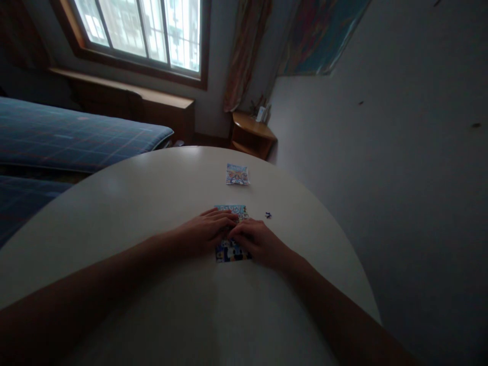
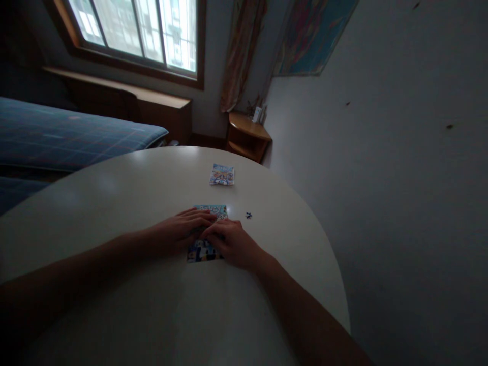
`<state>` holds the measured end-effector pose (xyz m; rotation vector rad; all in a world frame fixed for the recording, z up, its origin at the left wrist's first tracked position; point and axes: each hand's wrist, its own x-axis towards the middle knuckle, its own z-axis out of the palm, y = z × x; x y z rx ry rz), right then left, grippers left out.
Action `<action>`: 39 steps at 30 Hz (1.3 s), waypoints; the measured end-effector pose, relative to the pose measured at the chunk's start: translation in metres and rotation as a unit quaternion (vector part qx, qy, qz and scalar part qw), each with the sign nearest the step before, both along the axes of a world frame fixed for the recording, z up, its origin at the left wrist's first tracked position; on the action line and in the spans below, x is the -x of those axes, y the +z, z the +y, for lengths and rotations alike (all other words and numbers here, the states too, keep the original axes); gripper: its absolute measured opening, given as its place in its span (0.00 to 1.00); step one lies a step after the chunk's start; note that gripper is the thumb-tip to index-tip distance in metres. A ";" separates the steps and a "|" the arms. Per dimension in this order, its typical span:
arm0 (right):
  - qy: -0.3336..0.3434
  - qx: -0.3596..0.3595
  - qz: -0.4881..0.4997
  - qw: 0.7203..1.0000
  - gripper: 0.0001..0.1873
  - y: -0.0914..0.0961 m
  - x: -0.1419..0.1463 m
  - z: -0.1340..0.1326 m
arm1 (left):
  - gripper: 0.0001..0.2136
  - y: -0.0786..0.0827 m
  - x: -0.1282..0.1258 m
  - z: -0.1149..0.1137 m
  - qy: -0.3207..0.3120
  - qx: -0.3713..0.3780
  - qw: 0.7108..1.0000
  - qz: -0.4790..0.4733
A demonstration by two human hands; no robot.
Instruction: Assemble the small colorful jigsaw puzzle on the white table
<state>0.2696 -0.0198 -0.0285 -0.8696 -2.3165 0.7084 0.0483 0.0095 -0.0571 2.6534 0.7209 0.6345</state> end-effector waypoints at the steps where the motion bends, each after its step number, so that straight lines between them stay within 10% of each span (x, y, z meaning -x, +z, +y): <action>1: 0.002 -0.003 0.001 1.000 0.07 0.000 0.000 0.000 | 0.14 0.000 0.000 0.000 0.000 -0.001 1.000 0.000; 39: 0.004 -0.034 -0.030 0.999 0.09 0.001 -0.002 0.001 | 0.13 0.001 0.000 0.000 0.001 0.003 1.000 -0.001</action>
